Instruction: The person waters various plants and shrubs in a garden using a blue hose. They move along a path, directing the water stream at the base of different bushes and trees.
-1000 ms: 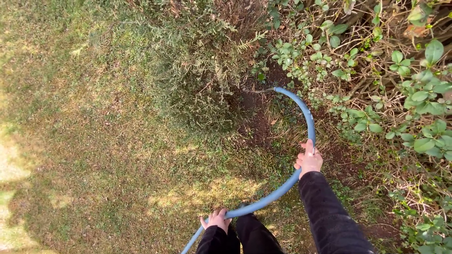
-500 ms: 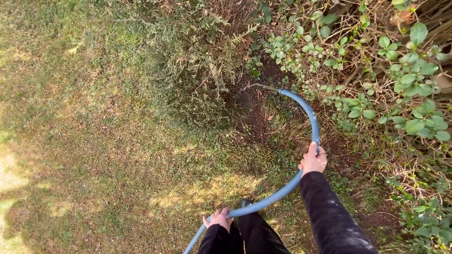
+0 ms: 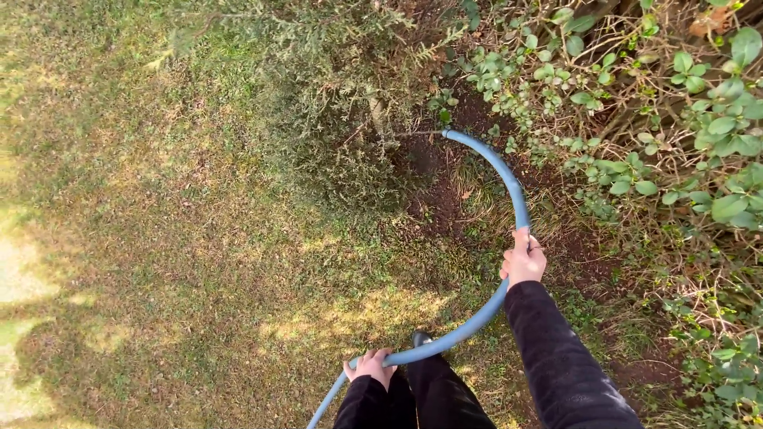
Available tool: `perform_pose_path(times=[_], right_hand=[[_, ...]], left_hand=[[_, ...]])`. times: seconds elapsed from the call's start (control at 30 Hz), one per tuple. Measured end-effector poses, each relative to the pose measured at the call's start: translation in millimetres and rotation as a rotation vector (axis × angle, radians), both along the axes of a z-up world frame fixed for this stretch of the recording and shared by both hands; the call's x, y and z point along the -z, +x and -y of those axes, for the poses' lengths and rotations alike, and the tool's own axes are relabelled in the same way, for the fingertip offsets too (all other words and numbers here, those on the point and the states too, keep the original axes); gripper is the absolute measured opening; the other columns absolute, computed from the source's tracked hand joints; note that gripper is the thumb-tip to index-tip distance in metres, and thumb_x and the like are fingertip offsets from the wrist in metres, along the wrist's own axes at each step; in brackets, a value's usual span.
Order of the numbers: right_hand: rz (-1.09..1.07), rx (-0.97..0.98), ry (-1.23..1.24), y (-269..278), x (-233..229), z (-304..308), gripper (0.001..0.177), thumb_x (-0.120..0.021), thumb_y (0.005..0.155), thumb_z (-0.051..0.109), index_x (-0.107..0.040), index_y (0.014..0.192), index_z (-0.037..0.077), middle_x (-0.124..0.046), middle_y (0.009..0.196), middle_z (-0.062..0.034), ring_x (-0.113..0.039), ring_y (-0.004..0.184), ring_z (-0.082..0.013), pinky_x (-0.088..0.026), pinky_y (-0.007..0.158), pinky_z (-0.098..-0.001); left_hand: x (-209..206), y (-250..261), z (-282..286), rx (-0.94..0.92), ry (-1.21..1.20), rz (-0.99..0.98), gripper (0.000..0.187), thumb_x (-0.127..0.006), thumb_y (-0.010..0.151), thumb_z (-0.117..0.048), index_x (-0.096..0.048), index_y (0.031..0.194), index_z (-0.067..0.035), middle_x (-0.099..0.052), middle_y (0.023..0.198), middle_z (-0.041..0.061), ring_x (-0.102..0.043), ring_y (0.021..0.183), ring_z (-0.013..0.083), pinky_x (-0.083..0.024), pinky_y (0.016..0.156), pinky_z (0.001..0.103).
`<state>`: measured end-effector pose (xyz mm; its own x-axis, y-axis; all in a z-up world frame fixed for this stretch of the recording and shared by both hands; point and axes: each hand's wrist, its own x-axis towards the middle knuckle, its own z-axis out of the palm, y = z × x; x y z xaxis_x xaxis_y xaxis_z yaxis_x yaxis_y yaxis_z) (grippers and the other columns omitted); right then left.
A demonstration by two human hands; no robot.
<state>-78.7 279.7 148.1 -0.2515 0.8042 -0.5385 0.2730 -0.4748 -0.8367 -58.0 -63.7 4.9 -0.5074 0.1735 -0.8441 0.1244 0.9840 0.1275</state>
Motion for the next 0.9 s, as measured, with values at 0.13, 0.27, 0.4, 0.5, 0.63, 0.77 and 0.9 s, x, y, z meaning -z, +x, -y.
perform_pose_path(times=[0.13, 0.27, 0.4, 0.5, 0.63, 0.77, 0.9], right_hand=[[0.031, -0.027, -0.031, -3, -9, 6, 0.031, -0.052, 0.108, 0.044, -0.058, 0.116, 0.014, -0.037, 0.06, 0.0058, -0.03, 0.044, -0.008, -0.031, 0.039, -0.0267], [0.032, -0.023, -0.081, -6, -14, 11, 0.033, -0.053, 0.108, 0.044, -0.058, 0.123, 0.015, -0.037, 0.061, 0.0065, -0.03, 0.045, -0.007, -0.031, 0.039, -0.0253], [0.054, 0.001, -0.059, -8, -8, 11, 0.03, -0.053, 0.108, 0.045, -0.059, 0.116, 0.017, -0.04, 0.061, 0.0062, -0.031, 0.045, -0.0069, -0.031, 0.039, -0.0256], [0.045, 0.04, -0.057, -7, -12, 14, 0.028, -0.053, 0.108, 0.044, -0.06, 0.115, 0.018, -0.041, 0.062, 0.0056, -0.032, 0.046, -0.0072, -0.031, 0.039, -0.0256], [0.01, 0.045, -0.039, -3, 1, 13, 0.036, -0.05, 0.106, 0.047, -0.058, 0.119, 0.014, -0.037, 0.06, 0.0044, -0.028, 0.043, -0.0075, -0.026, 0.039, -0.0261], [0.049, 0.068, -0.058, 1, -5, 17, 0.034, -0.052, 0.107, 0.045, -0.06, 0.121, 0.015, -0.04, 0.061, 0.0048, -0.031, 0.044, -0.0075, -0.029, 0.04, -0.026], [0.045, 0.102, 0.003, 16, 0, 18, 0.032, -0.047, 0.11, 0.042, -0.06, 0.121, 0.015, -0.039, 0.061, 0.002, -0.03, 0.044, -0.0096, -0.029, 0.04, -0.0278]], left_hand=[[-11, -1, 0, -0.002, -0.023, 0.036, 0.043, -0.057, 0.1, -0.046, -0.049, 0.141, -0.049, -0.042, 0.155, -0.016, -0.037, 0.147, 0.0152, -0.002, 0.126, 0.067], [-9, 0, 5, 0.005, -0.003, 0.021, 0.035, -0.063, 0.098, -0.045, -0.054, 0.131, -0.045, -0.049, 0.148, -0.016, -0.044, 0.142, 0.017, -0.005, 0.126, 0.067], [-12, -5, 6, -0.008, -0.014, 0.04, 0.044, -0.062, 0.098, -0.046, -0.05, 0.141, -0.048, -0.047, 0.151, -0.016, -0.041, 0.144, 0.0144, -0.003, 0.127, 0.066], [-11, -7, 7, -0.007, -0.021, 0.045, 0.043, -0.061, 0.099, -0.045, -0.05, 0.14, -0.048, -0.048, 0.149, -0.016, -0.041, 0.144, 0.0139, -0.003, 0.127, 0.065], [-8, -10, 10, -0.005, -0.008, 0.024, 0.04, -0.063, 0.098, -0.04, -0.053, 0.137, -0.045, -0.046, 0.152, -0.016, -0.042, 0.144, 0.015, -0.005, 0.126, 0.068], [-16, -12, 10, 0.001, -0.014, 0.031, 0.039, -0.064, 0.099, -0.04, -0.053, 0.136, -0.045, -0.048, 0.149, -0.016, -0.043, 0.142, 0.0159, -0.005, 0.127, 0.067], [-17, -11, 10, 0.031, -0.007, 0.039, 0.044, -0.063, 0.1, -0.041, -0.049, 0.142, -0.043, -0.046, 0.154, -0.013, -0.04, 0.146, 0.0163, -0.005, 0.127, 0.067]])
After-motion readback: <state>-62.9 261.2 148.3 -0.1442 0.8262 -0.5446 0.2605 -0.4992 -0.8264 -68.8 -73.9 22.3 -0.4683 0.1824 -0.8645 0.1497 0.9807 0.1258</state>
